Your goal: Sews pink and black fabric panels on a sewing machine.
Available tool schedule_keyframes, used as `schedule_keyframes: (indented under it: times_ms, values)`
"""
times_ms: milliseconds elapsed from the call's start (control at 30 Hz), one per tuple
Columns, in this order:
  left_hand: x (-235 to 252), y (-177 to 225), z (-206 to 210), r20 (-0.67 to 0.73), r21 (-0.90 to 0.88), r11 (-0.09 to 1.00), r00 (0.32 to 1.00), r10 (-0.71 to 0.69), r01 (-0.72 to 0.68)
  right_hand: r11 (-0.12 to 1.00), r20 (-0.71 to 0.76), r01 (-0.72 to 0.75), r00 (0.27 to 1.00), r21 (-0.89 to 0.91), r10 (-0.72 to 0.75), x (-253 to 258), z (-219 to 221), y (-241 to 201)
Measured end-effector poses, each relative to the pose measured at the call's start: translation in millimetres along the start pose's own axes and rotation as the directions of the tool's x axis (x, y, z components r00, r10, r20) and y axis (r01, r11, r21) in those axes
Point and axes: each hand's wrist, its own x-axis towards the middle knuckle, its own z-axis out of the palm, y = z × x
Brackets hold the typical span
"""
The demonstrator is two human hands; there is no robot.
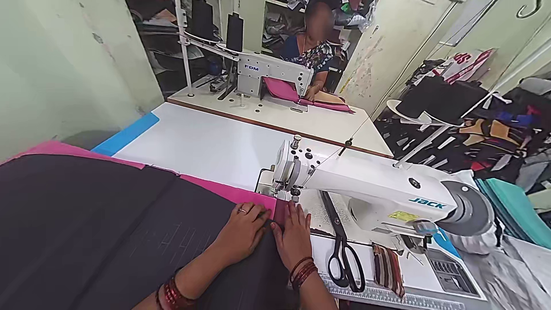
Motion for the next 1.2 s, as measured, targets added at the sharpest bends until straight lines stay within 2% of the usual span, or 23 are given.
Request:
schedule_keyframes:
  times_ms: [33, 67, 133, 200, 267, 533, 800, 1200]
  values:
    - [1.9, -0.6, 1.2, -0.009, 0.017, 1.0, 1.0, 0.0, 0.0, 0.999, -0.024, -0.036, 0.999, -0.024, 0.036, 2.8, -1.3, 0.4]
    - [3.3, -1.3, 3.3, -0.024, 0.036, 0.999, 1.0, 0.003, -0.002, 0.999, -0.114, -0.024, 0.993, -0.03, 0.021, 3.0, 1.0, 2.0]
    - [6.7, -3.9, 6.6, -0.056, 0.053, 0.999, 0.998, 0.01, -0.008, 0.987, -0.363, 0.159, 0.919, -0.015, -0.153, -1.2, 10.7, 5.0]
    - [11.5, -6.2, 8.2, -0.069, 0.04, 0.999, 0.998, 0.0, 0.002, 0.932, -0.44, 0.362, 0.836, -0.008, -0.328, -8.9, 18.8, 3.4]
    - [16.8, -5.8, 6.0, -0.018, 0.017, 0.999, 0.999, -0.032, 0.033, 0.908, -0.385, 0.419, 0.84, 0.01, -0.383, -16.8, 25.3, -2.2]
    - [47.0, -6.1, 3.3, 0.12, 0.018, 0.991, 0.984, -0.132, 0.131, 0.941, -0.145, 0.338, 0.931, 0.006, -0.334, 7.1, 10.9, -5.1]
    - [74.4, -15.7, -1.6, 0.19, 0.009, 0.989, 0.97, -0.149, 0.15, 0.969, -0.086, 0.201, 0.978, 0.142, -0.19, 28.3, 8.5, -1.4]
    - [73.2, -16.7, -1.7, 0.208, 0.011, 0.991, 0.969, -0.134, 0.135, 0.956, -0.124, 0.278, 0.956, 0.098, -0.265, 23.3, 3.9, -0.2]
